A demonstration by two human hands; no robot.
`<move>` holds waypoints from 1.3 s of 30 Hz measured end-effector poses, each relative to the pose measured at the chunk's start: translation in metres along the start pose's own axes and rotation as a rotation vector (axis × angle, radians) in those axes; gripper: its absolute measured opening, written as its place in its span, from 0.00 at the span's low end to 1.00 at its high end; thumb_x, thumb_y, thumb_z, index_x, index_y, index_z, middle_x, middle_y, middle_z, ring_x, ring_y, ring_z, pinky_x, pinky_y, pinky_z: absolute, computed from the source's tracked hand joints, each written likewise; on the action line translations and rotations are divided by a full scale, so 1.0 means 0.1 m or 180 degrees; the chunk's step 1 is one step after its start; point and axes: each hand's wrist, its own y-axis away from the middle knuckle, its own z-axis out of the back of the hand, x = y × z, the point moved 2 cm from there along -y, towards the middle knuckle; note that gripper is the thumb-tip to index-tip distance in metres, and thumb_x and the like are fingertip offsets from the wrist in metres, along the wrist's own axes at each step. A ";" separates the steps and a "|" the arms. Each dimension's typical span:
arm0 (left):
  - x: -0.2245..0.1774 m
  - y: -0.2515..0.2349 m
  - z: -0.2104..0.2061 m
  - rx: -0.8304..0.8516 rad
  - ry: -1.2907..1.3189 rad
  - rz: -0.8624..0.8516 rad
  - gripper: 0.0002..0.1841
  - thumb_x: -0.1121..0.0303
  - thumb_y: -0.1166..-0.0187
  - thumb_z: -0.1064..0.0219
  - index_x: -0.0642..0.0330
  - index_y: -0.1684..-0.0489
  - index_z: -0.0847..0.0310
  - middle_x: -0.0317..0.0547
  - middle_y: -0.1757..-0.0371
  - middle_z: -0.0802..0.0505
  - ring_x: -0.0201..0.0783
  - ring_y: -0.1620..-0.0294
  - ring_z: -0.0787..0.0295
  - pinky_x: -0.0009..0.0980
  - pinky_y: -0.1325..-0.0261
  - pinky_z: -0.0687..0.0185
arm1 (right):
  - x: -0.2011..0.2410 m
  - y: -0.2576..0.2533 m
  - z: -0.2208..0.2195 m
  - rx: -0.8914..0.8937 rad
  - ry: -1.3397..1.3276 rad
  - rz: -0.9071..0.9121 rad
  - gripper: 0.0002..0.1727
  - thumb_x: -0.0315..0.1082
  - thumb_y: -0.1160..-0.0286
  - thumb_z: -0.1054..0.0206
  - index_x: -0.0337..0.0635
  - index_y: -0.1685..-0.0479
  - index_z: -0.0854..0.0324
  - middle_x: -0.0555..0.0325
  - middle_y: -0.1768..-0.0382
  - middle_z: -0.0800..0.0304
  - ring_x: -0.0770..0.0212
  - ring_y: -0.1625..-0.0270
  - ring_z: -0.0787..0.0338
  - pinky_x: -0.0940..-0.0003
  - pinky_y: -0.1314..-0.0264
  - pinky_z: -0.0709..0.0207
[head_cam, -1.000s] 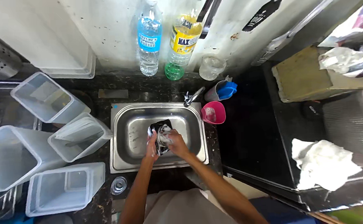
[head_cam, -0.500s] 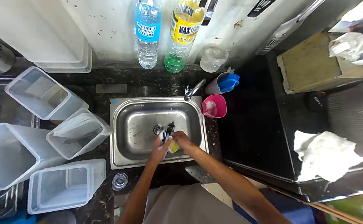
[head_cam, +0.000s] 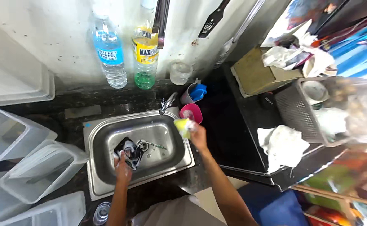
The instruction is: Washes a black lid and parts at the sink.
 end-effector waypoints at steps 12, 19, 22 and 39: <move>0.16 0.13 0.22 -0.0377 0.0485 0.0657 0.24 0.57 0.05 0.53 0.60 0.17 0.38 0.55 0.31 0.15 0.44 0.34 0.15 0.47 0.33 0.17 | -0.17 0.42 -0.90 0.1473 0.1062 0.0029 0.21 0.37 0.20 0.38 0.39 0.32 0.15 0.42 0.34 0.11 0.44 0.28 0.14 0.44 0.22 0.23; -0.06 0.18 0.16 -0.0232 -0.0030 0.0546 0.20 0.77 0.18 0.39 0.68 0.28 0.32 0.55 0.46 0.12 0.44 0.48 0.11 0.46 0.44 0.12 | -1.08 0.81 -2.14 0.2536 0.1917 -0.0585 0.26 0.37 0.11 0.48 0.33 0.20 0.27 0.31 0.16 0.34 0.32 0.13 0.35 0.35 0.13 0.41; -0.08 0.16 0.24 -0.0249 0.0008 0.0628 0.19 0.76 0.18 0.40 0.67 0.29 0.32 0.55 0.48 0.11 0.44 0.50 0.10 0.46 0.46 0.11 | -0.93 0.92 -2.20 0.2807 0.1763 -0.0825 0.28 0.38 0.09 0.52 0.30 0.16 0.35 0.29 0.19 0.30 0.32 0.19 0.26 0.38 0.19 0.30; 0.01 0.43 -0.39 0.0241 0.0343 0.0261 0.29 0.49 0.05 0.60 0.63 0.19 0.35 0.57 0.38 0.12 0.47 0.40 0.12 0.49 0.37 0.14 | 0.27 1.18 -0.89 0.2718 0.0930 -0.0076 0.19 0.37 0.19 0.40 0.50 0.33 0.12 0.44 0.35 0.11 0.40 0.34 0.12 0.33 0.34 0.21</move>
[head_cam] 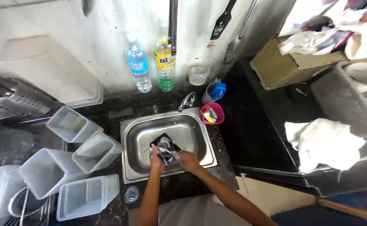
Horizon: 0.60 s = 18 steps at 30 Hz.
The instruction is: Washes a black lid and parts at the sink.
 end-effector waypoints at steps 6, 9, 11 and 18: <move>-0.17 0.37 -0.07 0.0188 -0.0827 -0.0578 0.21 0.64 0.07 0.49 0.70 0.25 0.32 0.55 0.41 0.12 0.38 0.43 0.13 0.40 0.35 0.16 | -0.25 0.10 0.35 -0.0410 0.0875 0.0628 0.18 0.31 0.23 0.37 0.51 0.37 0.10 0.36 0.36 0.13 0.33 0.36 0.13 0.31 0.43 0.19; -0.28 0.54 -0.19 0.0399 -0.1435 -0.0849 0.24 0.65 0.10 0.44 0.73 0.22 0.33 0.59 0.31 0.15 0.38 0.33 0.16 0.37 0.27 0.21 | -0.09 0.31 0.33 -0.0109 0.0660 0.0828 0.18 0.34 0.21 0.38 0.52 0.36 0.11 0.39 0.36 0.11 0.35 0.35 0.12 0.30 0.39 0.21; -0.36 0.64 -0.28 0.0461 -0.1620 -0.0941 0.24 0.65 0.10 0.43 0.73 0.23 0.32 0.59 0.31 0.15 0.38 0.33 0.16 0.37 0.27 0.21 | -0.03 0.40 0.45 -0.0277 0.0465 0.1057 0.18 0.33 0.23 0.39 0.53 0.38 0.09 0.42 0.39 0.09 0.36 0.37 0.11 0.32 0.39 0.21; -0.46 0.83 -0.48 0.0394 -0.2278 -0.0975 0.21 0.60 0.11 0.40 0.66 0.29 0.23 0.56 0.37 0.11 0.42 0.38 0.13 0.44 0.30 0.19 | -0.19 0.49 0.33 -0.0626 0.0668 0.1097 0.21 0.31 0.22 0.40 0.49 0.33 0.13 0.36 0.39 0.11 0.33 0.40 0.10 0.33 0.45 0.18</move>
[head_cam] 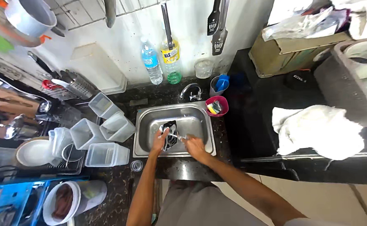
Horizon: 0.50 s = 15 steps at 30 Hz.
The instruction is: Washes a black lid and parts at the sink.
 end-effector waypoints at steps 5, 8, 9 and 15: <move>0.17 0.12 -0.08 -0.0014 0.0125 -0.0308 0.21 0.65 0.12 0.40 0.71 0.27 0.25 0.58 0.36 0.12 0.40 0.36 0.13 0.41 0.28 0.19 | 0.31 0.12 0.25 0.0773 -0.3415 -0.1241 0.20 0.36 0.08 0.49 0.44 0.26 0.21 0.61 0.65 0.20 0.69 0.71 0.26 0.71 0.67 0.30; 0.23 0.16 -0.05 -0.0148 0.0250 -0.0383 0.22 0.65 0.12 0.43 0.70 0.26 0.28 0.55 0.39 0.12 0.36 0.41 0.14 0.38 0.33 0.18 | 0.17 0.06 0.35 0.0944 -0.4339 -0.1732 0.16 0.40 0.08 0.47 0.46 0.34 0.20 0.69 0.77 0.30 0.75 0.82 0.37 0.79 0.81 0.41; 0.26 0.12 -0.03 -0.0182 0.0303 -0.0402 0.22 0.64 0.12 0.44 0.69 0.26 0.28 0.53 0.40 0.11 0.35 0.43 0.13 0.38 0.35 0.16 | 0.17 0.06 0.35 0.0901 -0.4149 -0.1616 0.16 0.40 0.08 0.47 0.45 0.34 0.20 0.68 0.77 0.30 0.75 0.82 0.37 0.79 0.80 0.42; 0.36 -0.11 0.12 -0.0160 0.0903 -0.0317 0.21 0.59 0.09 0.47 0.61 0.25 0.29 0.47 0.41 0.10 0.36 0.43 0.11 0.41 0.37 0.14 | 0.41 -0.05 0.31 0.0503 -0.3304 -0.1198 0.19 0.37 0.08 0.48 0.40 0.32 0.18 0.54 0.65 0.19 0.65 0.68 0.25 0.65 0.62 0.28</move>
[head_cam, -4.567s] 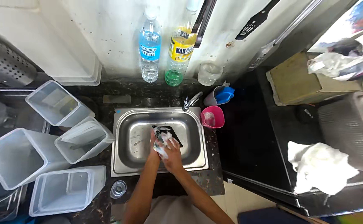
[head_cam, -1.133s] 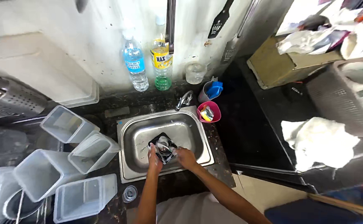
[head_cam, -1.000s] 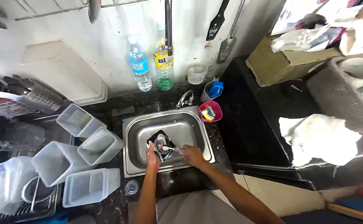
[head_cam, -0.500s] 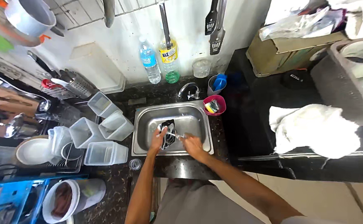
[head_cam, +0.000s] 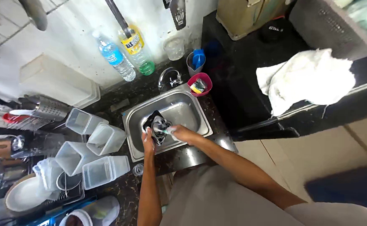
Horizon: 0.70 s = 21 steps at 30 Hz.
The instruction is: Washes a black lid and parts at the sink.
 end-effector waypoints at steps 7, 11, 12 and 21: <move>0.00 -0.27 0.27 0.0243 0.0132 0.0411 0.23 0.60 0.07 0.49 0.61 0.19 0.34 0.52 0.33 0.13 0.41 0.36 0.14 0.45 0.31 0.17 | 0.08 -0.43 -0.49 -0.0244 0.1105 0.0195 0.19 0.30 0.15 0.43 0.37 0.30 0.18 0.37 0.38 0.11 0.41 0.34 0.12 0.38 0.27 0.24; -0.06 -0.46 0.57 0.0156 0.0302 0.1048 0.24 0.55 0.08 0.46 0.55 0.18 0.33 0.51 0.29 0.15 0.43 0.31 0.17 0.48 0.29 0.19 | 0.20 -0.60 -0.40 -0.0526 0.3524 0.0976 0.14 0.25 0.26 0.31 0.44 0.45 0.10 0.38 0.49 0.08 0.35 0.46 0.09 0.34 0.47 0.17; -0.10 -0.51 0.64 0.0207 0.0355 0.1292 0.25 0.52 0.08 0.46 0.53 0.17 0.34 0.50 0.29 0.15 0.43 0.32 0.17 0.49 0.31 0.19 | 0.19 -0.71 -0.35 -0.0546 0.3883 0.1394 0.14 0.23 0.28 0.30 0.46 0.47 0.08 0.38 0.45 0.10 0.36 0.42 0.10 0.37 0.43 0.17; 0.07 -0.80 0.87 0.0607 0.0215 0.1534 0.26 0.50 0.10 0.43 0.58 0.22 0.28 0.53 0.33 0.12 0.45 0.34 0.15 0.49 0.32 0.18 | -0.05 -0.70 -0.51 -0.0198 0.3185 0.0072 0.18 0.33 0.21 0.36 0.50 0.34 0.12 0.42 0.42 0.08 0.36 0.39 0.10 0.28 0.39 0.21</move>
